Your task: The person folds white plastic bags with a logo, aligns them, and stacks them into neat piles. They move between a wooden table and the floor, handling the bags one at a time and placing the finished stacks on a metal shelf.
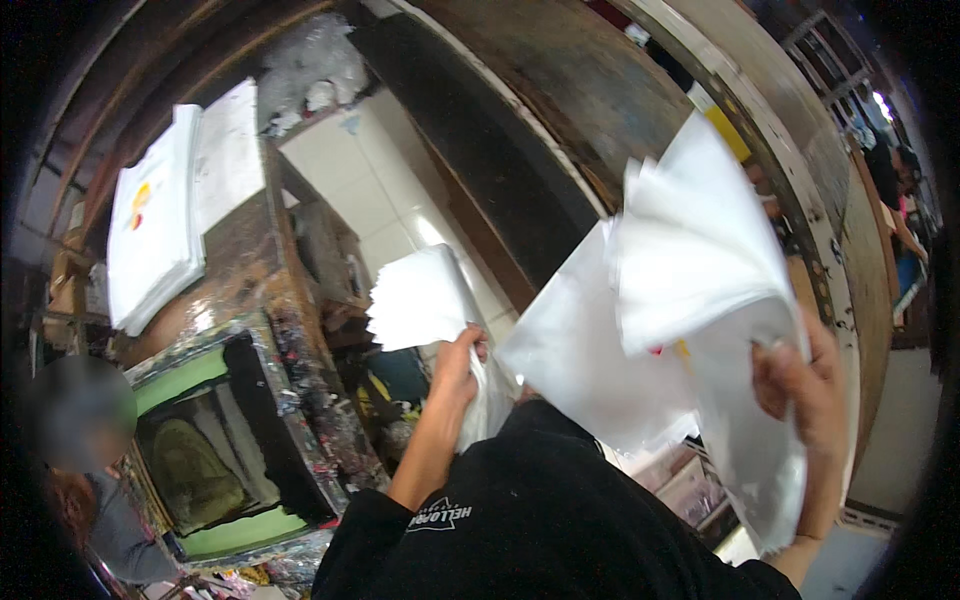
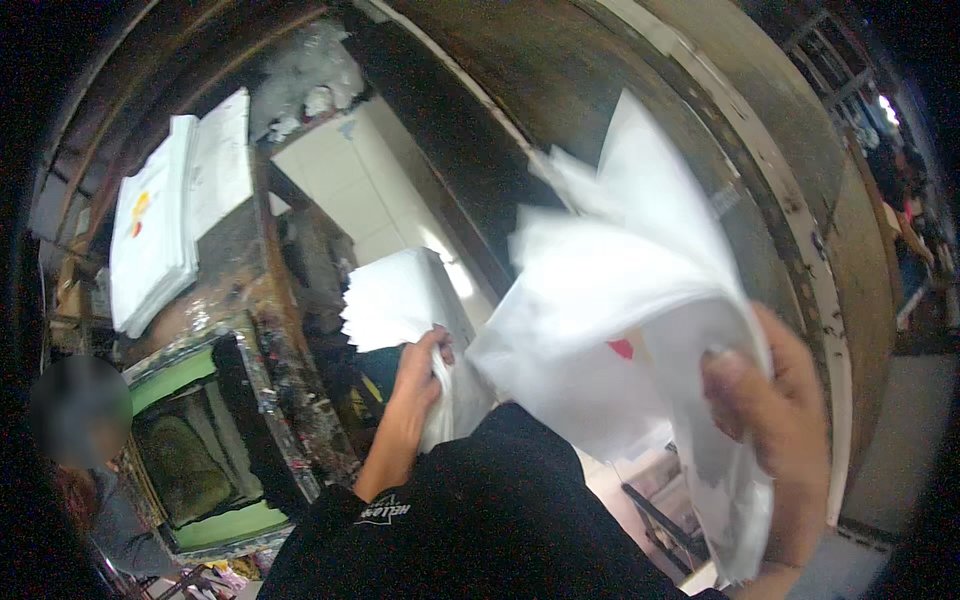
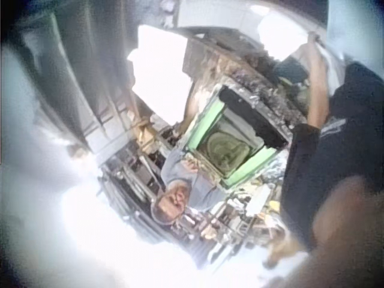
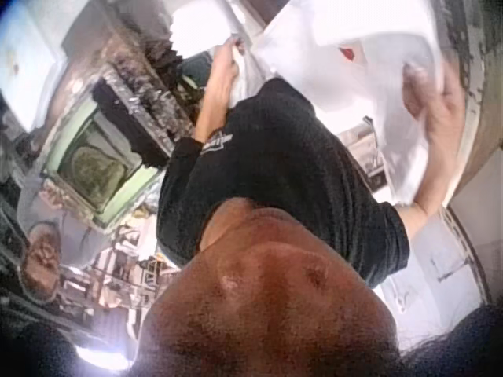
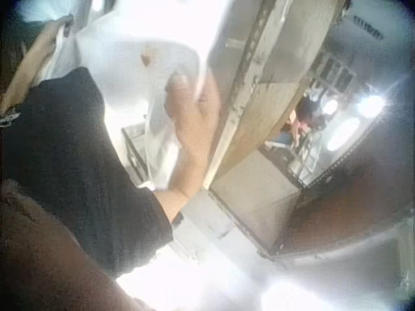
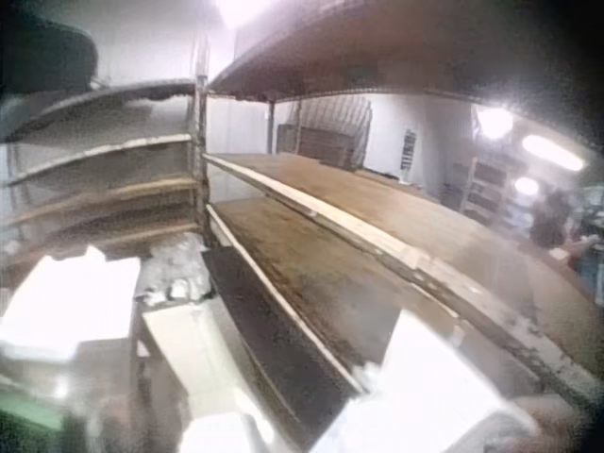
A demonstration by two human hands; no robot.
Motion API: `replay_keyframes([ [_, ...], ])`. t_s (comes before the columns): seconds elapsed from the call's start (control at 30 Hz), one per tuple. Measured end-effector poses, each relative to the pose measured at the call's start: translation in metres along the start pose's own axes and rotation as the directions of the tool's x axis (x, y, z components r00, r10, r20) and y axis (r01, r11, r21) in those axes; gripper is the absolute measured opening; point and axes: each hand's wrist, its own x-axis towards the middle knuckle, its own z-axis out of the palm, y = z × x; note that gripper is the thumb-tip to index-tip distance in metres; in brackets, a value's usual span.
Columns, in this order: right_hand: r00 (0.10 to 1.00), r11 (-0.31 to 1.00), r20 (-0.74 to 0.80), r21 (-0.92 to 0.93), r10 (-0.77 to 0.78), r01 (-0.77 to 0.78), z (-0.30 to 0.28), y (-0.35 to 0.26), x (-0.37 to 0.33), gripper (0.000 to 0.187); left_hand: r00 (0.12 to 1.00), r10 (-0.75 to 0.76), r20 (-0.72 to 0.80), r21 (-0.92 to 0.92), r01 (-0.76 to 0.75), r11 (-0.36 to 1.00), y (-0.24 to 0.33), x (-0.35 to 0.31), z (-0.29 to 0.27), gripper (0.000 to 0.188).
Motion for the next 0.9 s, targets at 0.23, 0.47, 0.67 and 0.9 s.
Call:
replay_keyframes([
  [0.23,0.895,0.956,0.350,0.010,-0.278,0.293,0.067,-0.081,0.078,0.036,0.999,0.041,-0.020,0.011,-0.041,0.999,0.048,0.004,-0.017,0.009],
  [0.47,0.739,0.940,0.592,0.100,-0.321,0.328,0.183,-0.058,0.205,0.023,0.997,0.064,-0.034,-0.079,-0.067,0.995,0.087,0.042,-0.001,0.012],
  [0.67,0.674,0.958,0.709,0.009,-0.209,0.287,0.317,-0.036,0.306,0.039,0.985,0.018,-0.170,-0.235,-0.058,0.970,0.136,0.085,-0.003,0.016],
  [0.9,0.460,0.819,0.886,-0.217,-0.063,0.531,0.389,-0.033,0.376,0.069,0.954,0.271,-0.127,-0.409,-0.299,0.862,0.230,0.144,0.056,0.052],
])
